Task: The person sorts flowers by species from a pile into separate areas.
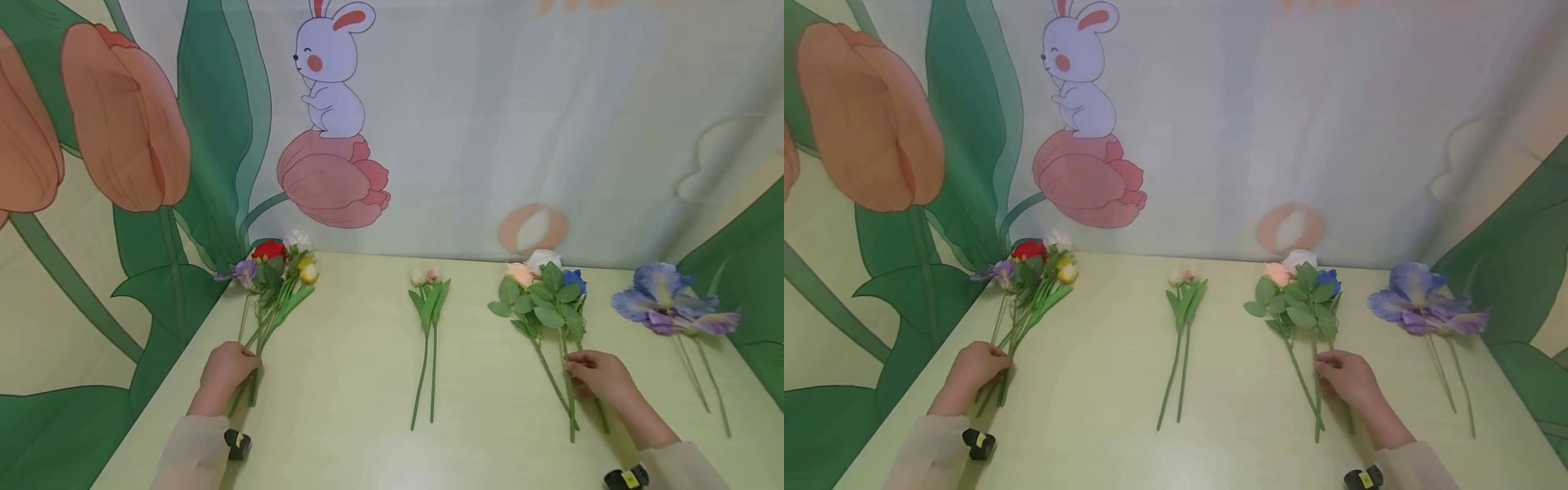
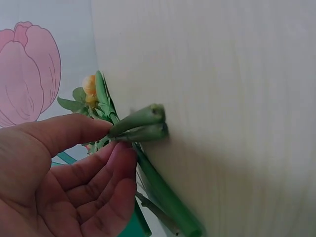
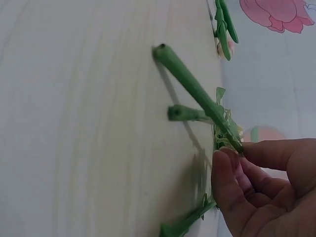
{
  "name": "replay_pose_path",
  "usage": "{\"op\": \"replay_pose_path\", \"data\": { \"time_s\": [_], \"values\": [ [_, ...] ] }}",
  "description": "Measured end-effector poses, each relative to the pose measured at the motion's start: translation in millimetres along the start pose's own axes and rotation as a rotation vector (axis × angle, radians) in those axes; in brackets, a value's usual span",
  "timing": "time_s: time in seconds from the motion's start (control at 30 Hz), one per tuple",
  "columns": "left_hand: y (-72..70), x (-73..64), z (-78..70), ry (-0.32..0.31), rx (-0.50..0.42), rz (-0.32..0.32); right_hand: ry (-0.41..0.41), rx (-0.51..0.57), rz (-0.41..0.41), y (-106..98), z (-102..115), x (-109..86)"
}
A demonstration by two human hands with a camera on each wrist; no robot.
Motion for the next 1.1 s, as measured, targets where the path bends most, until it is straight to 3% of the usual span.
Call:
{"op": "replay_pose_path", "data": {
  "time_s": [0.2, 0.4, 0.67, 0.87, 1.1],
  "values": [
    [-2.8, 2.1, -6.4, -0.023, 0.0, -0.003, -0.004, -0.003, 0.0, -2, 3, -0.1],
    [-5.5, 3.4, -5.0, -0.001, -0.086, 0.003, 0.002, -0.007, -0.005, -6, 5, -0.4],
    [-10.5, 4.3, 0.7, 0.019, -0.086, 0.062, -0.02, 0.027, -0.033, -13, 10, -3.3],
    [-11.7, 3.3, -7.9, 0.013, -0.144, 0.09, -0.017, 0.034, -0.044, -18, 12, -4.8],
    [-16.0, 0.8, -18.9, 0.038, -0.155, 0.073, -0.077, 0.03, -0.053, -25, 22, -7.5]
  ]
}}
Point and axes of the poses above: each hand's wrist, its own x-axis towards the middle knuckle, its own y-axis out of the palm, z = x × y, the point moved 5 cm from there along x, towards the middle knuckle, and after that the axes turned 8 degrees about z, right-handed, at the moved point
